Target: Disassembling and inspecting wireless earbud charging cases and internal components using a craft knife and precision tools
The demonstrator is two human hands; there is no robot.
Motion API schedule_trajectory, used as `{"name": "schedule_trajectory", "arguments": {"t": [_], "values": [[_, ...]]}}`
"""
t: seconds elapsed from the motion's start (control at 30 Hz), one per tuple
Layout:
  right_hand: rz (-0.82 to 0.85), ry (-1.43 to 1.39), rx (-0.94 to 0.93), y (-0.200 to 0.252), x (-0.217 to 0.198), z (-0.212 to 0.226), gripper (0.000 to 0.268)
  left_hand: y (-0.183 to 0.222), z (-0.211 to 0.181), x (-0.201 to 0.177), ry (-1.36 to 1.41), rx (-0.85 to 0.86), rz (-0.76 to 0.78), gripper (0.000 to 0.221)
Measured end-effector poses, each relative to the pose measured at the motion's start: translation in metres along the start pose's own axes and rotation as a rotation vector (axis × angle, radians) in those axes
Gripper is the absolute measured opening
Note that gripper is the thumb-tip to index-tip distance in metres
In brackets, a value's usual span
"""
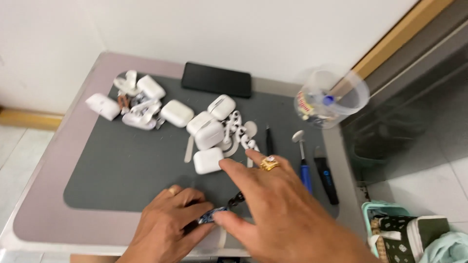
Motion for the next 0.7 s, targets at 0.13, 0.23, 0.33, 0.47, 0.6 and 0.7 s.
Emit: {"name": "schedule_trajectory", "arguments": {"t": [0.13,0.23,0.33,0.47,0.6,0.7], "values": [[0.163,-0.028,0.218,0.004,0.018,-0.024,0.074,0.008,0.014,0.009,-0.043,-0.064,-0.049,0.023],[-0.010,0.044,0.095,0.003,0.011,-0.013,0.039,0.009,0.018,0.012,-0.063,-0.071,-0.036,0.025],[-0.047,0.013,0.042,0.001,0.005,0.001,0.027,0.011,0.019,0.015,-0.065,-0.046,-0.042,0.028],[0.026,-0.026,0.111,-0.001,0.012,0.002,0.051,0.010,0.013,0.010,-0.078,-0.002,-0.098,0.024],[-0.089,0.106,0.091,0.000,0.010,-0.002,0.040,0.010,0.016,0.012,-0.086,0.005,-0.105,0.028],[0.044,-0.007,0.068,0.000,0.016,0.004,0.057,0.010,0.016,0.010,-0.073,-0.010,-0.126,0.029]]}}
Point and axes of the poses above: each hand's wrist, its own y-axis away from the middle knuckle, its own x-axis out of the palm, z = x × y, the point moved 10 cm from there along -y, towards the middle knuckle, and after that the axes turned 7 degrees about -y, right-handed, at the moved point
